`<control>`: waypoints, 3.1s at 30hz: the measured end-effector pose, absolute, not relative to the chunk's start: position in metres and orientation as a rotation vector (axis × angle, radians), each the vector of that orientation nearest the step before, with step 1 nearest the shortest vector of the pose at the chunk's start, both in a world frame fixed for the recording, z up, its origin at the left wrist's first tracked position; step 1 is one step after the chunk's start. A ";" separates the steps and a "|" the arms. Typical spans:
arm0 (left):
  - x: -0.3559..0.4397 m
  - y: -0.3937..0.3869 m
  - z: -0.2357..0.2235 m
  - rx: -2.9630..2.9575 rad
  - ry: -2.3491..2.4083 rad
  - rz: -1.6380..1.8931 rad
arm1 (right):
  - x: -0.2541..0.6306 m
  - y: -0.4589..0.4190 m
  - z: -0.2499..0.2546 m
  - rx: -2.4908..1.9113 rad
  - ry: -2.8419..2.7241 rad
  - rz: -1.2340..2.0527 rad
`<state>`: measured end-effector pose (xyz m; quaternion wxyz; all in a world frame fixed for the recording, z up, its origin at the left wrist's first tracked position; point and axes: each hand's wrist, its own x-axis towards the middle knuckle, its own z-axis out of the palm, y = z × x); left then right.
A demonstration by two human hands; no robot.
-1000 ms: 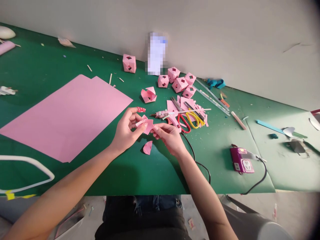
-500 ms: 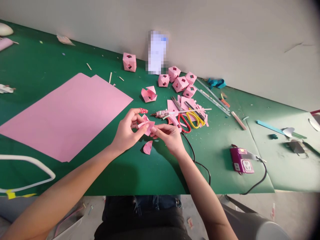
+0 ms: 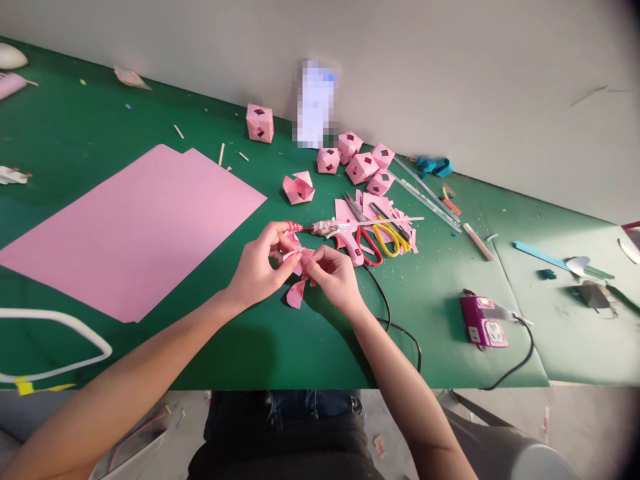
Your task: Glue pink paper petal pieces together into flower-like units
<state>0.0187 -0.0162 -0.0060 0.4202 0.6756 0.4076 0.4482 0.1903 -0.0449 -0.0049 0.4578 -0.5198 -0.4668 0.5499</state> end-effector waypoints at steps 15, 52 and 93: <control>0.019 -0.016 -0.007 1.692 1.013 1.114 | 0.188 -0.047 -0.010 -1.327 -1.156 1.267; 0.017 -0.011 -0.010 1.690 1.053 0.904 | 0.195 -0.050 -0.017 -1.309 -1.734 0.426; 0.008 -0.004 -0.018 1.513 1.302 1.198 | 0.265 0.272 0.029 -1.673 -2.628 -0.526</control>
